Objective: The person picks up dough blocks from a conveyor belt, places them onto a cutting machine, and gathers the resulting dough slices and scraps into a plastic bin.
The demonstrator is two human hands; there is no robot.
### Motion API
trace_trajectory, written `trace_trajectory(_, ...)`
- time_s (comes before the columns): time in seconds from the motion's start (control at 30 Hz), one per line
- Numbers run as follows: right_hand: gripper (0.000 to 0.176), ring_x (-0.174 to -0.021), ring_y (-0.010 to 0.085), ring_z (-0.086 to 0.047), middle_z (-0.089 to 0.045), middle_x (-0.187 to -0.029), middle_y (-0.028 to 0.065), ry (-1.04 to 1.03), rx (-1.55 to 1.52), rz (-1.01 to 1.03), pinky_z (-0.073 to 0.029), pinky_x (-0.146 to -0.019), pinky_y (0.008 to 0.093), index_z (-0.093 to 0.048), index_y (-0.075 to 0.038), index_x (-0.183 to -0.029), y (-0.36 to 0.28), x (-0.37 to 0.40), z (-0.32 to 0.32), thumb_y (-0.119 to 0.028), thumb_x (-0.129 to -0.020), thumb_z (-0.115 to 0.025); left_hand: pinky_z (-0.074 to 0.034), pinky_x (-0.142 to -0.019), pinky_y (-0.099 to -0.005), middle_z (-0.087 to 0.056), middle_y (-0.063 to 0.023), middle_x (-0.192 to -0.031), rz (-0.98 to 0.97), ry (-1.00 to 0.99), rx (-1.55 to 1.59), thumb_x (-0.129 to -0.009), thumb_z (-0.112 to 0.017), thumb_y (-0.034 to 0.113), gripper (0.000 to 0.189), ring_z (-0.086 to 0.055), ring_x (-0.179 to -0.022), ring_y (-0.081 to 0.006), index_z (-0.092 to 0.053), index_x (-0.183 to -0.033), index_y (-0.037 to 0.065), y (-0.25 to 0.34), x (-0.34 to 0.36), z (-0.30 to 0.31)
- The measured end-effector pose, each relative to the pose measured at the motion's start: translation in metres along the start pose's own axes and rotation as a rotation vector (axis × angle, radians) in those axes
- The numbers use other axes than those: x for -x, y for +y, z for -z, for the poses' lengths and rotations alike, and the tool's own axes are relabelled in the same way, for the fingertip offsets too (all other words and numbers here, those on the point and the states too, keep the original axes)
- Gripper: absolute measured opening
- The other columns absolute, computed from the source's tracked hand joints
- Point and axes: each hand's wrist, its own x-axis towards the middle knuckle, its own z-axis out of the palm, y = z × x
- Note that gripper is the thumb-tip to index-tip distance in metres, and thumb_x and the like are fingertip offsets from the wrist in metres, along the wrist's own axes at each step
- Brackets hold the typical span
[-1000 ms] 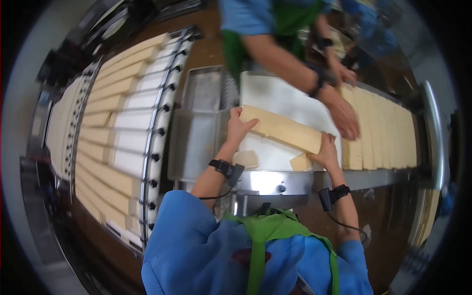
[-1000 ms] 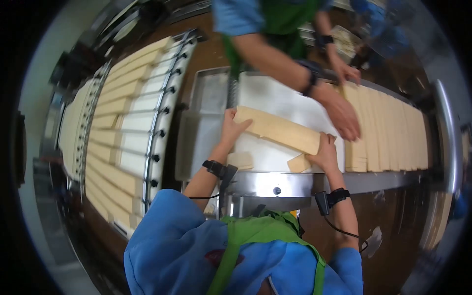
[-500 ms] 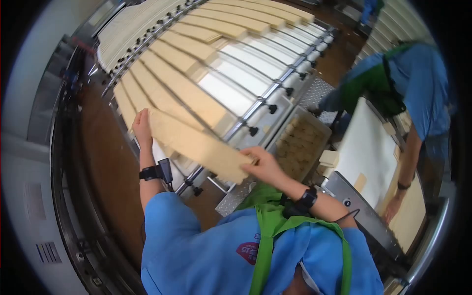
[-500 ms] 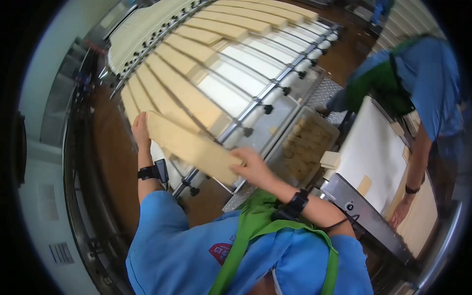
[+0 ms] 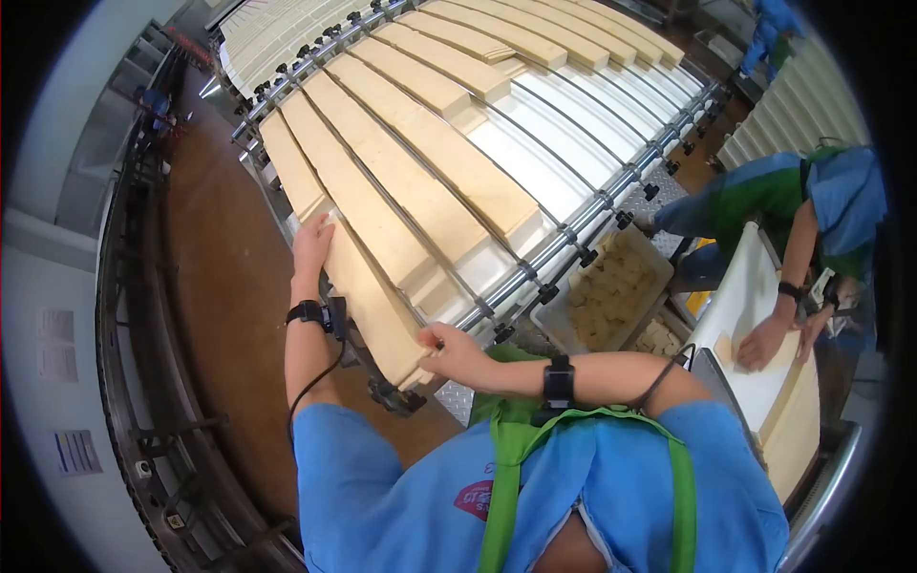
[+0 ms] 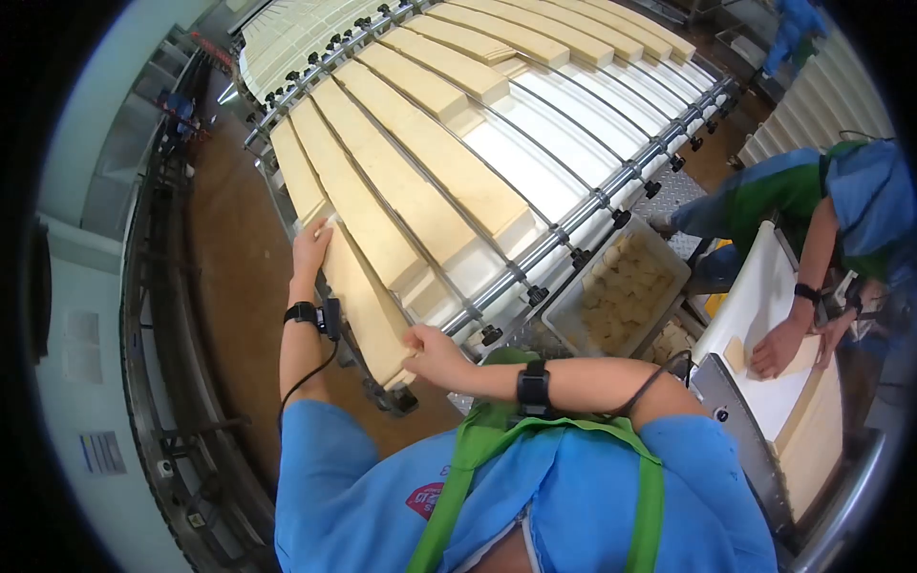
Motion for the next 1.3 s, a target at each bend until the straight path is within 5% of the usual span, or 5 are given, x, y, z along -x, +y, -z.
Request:
trace_trajectory(0.5,0.055,-0.105,0.0166,-0.05,-0.053,-0.117,0.0112,-0.158,-0.071,0.213,-0.04,-0.088,0.0263,-0.043,0.001,-0.121,-0.025,0.017,0.117,-0.001,-0.068,-0.054,-0.036,-0.093,-0.0358,-0.049,-0.019,-0.119,-0.382,-0.146,0.17,-0.08,-0.055,0.007,0.031,-0.046,-0.111,-0.0319,-0.054,-0.11,0.0,0.145,0.016,0.006)
trace_trajectory(0.67,0.055,-0.098,0.0135,-0.05,-0.051,-0.114,0.006,0.207,-0.187,0.357,-0.04,-0.088,0.027,-0.041,-0.002,-0.122,-0.03,0.128,0.228,0.0,-0.07,-0.058,-0.037,-0.092,-0.0358,-0.051,-0.0182,-0.118,-0.691,-0.301,0.271,-0.08,-0.055,0.004,0.028,-0.048,-0.109,-0.0313,-0.054,-0.107,-0.001,0.276,0.042,-0.015)
trace_trajectory(0.8,0.069,-0.114,0.032,-0.041,-0.043,-0.121,0.0231,1.11,0.54,0.246,-0.034,-0.095,0.0372,-0.037,0.004,-0.124,0.044,0.236,0.307,-0.035,-0.073,-0.064,-0.038,-0.091,-0.0355,-0.052,-0.0176,-0.115,-0.972,-0.444,0.359,-0.078,-0.056,0.005,0.028,-0.05,-0.107,-0.0322,-0.055,-0.106,0.0,0.375,0.072,-0.06)
trace_trajectory(1.0,0.047,-0.091,0.0341,-0.054,-0.05,-0.106,0.0179,2.047,0.538,-0.176,-0.044,-0.08,0.0381,-0.049,0.001,-0.109,0.15,0.463,0.35,-0.028,-0.074,-0.065,-0.041,-0.088,-0.0348,-0.055,-0.0156,-0.112,-1.3,-0.711,0.46,-0.077,-0.058,0.008,0.028,-0.053,-0.103,-0.0303,-0.057,-0.105,0.002,0.535,0.158,-0.148)
trace_trajectory(1.3,0.065,-0.088,0.0409,-0.054,-0.041,-0.109,0.0228,1.986,0.326,-0.876,-0.046,-0.074,0.0433,-0.045,0.005,-0.104,0.184,0.581,0.399,-0.042,-0.066,-0.07,-0.039,-0.091,-0.0363,-0.051,-0.0201,-0.115,-1.488,-0.869,0.668,-0.083,-0.053,0.02,0.039,-0.048,-0.107,-0.0329,-0.049,-0.115,-0.001,0.782,0.325,-0.32)
